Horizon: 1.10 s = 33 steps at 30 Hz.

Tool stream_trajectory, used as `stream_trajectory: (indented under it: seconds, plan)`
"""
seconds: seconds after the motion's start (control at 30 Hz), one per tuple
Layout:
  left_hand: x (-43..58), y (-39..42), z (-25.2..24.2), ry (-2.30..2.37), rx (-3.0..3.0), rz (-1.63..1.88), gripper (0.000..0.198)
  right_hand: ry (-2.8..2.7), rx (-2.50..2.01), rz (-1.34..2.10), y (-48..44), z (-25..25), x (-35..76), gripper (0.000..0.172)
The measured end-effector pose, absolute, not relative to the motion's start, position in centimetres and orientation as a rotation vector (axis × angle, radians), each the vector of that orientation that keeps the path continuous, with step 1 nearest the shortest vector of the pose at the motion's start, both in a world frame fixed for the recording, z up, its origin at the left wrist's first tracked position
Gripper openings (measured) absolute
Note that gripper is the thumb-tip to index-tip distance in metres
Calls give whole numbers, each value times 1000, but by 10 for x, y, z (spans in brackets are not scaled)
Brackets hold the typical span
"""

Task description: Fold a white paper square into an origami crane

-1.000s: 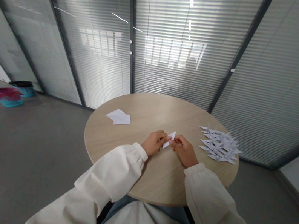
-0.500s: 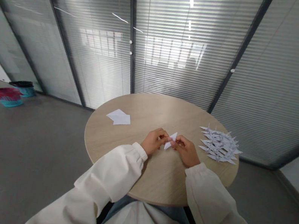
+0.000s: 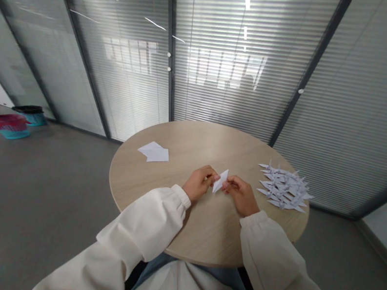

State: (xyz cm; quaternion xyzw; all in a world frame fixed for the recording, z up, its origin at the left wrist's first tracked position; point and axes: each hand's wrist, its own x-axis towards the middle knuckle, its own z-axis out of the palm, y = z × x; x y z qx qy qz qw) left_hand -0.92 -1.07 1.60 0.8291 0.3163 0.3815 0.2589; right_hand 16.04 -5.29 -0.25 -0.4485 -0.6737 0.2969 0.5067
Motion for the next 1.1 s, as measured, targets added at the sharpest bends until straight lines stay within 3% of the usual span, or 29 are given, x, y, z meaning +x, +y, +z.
stream_trajectory:
  seconds: [0.63,1.1]
  plan:
    - [-9,-13,16,883,2058,1008,35,-1476,-1089,805,-54,1,158,24]
    - [-8,-11,11,753,1984,939,33,-1568,-1162,651,-56,1,156,24]
